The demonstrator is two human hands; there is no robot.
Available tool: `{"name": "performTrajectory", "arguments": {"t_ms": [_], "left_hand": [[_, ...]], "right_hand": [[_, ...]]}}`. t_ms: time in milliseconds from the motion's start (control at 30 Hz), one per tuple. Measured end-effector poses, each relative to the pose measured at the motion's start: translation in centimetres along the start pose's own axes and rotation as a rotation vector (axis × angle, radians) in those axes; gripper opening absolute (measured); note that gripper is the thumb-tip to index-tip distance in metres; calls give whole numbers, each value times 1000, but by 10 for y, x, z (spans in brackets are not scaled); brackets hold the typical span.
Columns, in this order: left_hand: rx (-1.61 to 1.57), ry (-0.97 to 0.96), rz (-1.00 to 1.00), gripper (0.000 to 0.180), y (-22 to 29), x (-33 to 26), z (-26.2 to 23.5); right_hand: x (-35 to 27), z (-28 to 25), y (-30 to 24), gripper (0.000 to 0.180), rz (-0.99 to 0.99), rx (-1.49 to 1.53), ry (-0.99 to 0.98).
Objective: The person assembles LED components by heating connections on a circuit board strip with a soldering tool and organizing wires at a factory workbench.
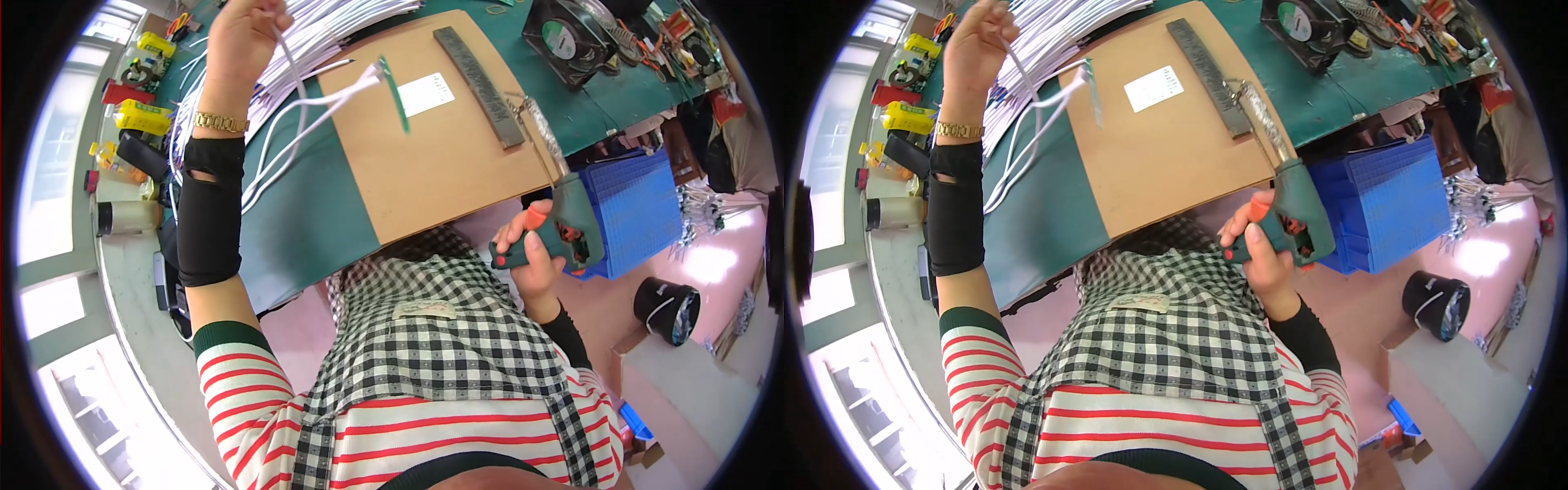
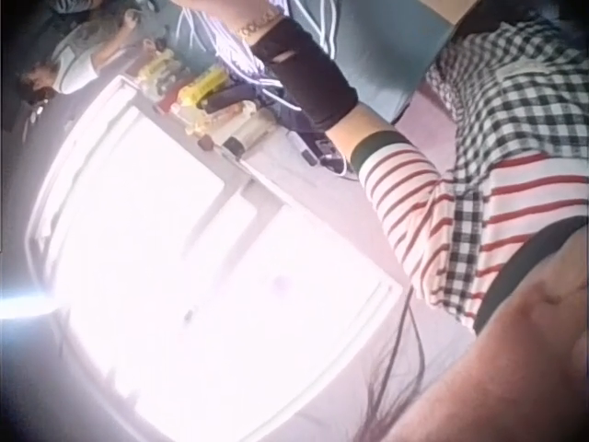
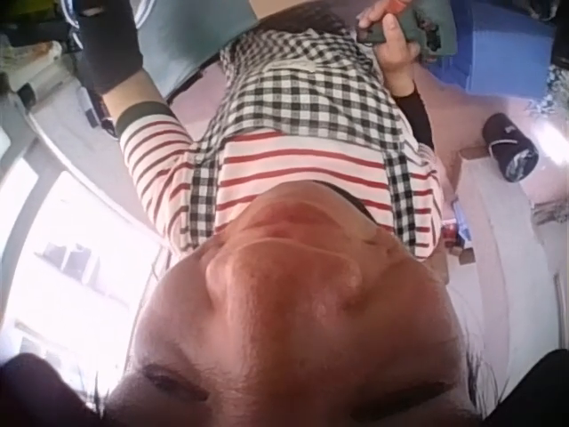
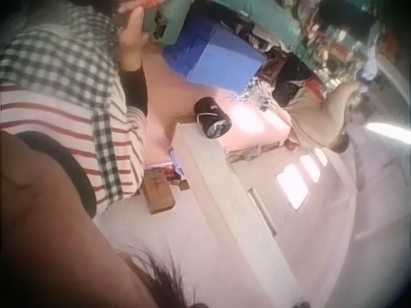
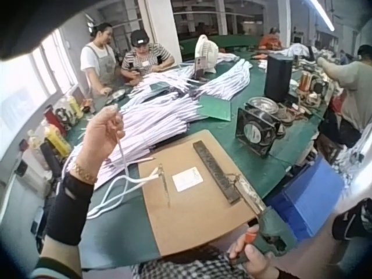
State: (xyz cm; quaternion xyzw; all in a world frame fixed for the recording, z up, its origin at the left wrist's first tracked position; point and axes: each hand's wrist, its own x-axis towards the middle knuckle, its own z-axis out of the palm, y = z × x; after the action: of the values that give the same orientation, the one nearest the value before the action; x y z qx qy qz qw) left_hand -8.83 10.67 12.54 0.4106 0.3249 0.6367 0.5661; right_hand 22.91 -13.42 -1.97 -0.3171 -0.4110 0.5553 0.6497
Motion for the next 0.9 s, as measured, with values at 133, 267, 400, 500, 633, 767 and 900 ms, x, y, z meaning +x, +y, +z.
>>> {"name": "performTrajectory", "arguments": {"t_ms": [133, 267, 400, 500, 633, 767, 900], "left_hand": [[207, -129, -109, 12, -21, -33, 25], [101, -130, 31, 12, -48, -64, 61], [-4, -311, 257, 3, -61, -68, 50], [-30, -371, 349, 4, -65, -67, 48], [-79, -369, 416, 4, -63, -67, 49], [-99, -385, 500, 6, -51, -72, 54], [-69, -383, 427, 6, -29, -62, 58]], "right_hand": [[18, 11, 3, 34, 32, 199, 28], [34, 28, 12, 35, 40, 305, 121], [35, 39, 15, 36, -17, 307, 148], [34, 49, 13, 37, 15, 504, 131], [33, 63, 13, 34, 127, 348, 195], [36, 63, 19, 38, 127, 388, 171], [35, 63, 17, 39, 121, 348, 112]]}}
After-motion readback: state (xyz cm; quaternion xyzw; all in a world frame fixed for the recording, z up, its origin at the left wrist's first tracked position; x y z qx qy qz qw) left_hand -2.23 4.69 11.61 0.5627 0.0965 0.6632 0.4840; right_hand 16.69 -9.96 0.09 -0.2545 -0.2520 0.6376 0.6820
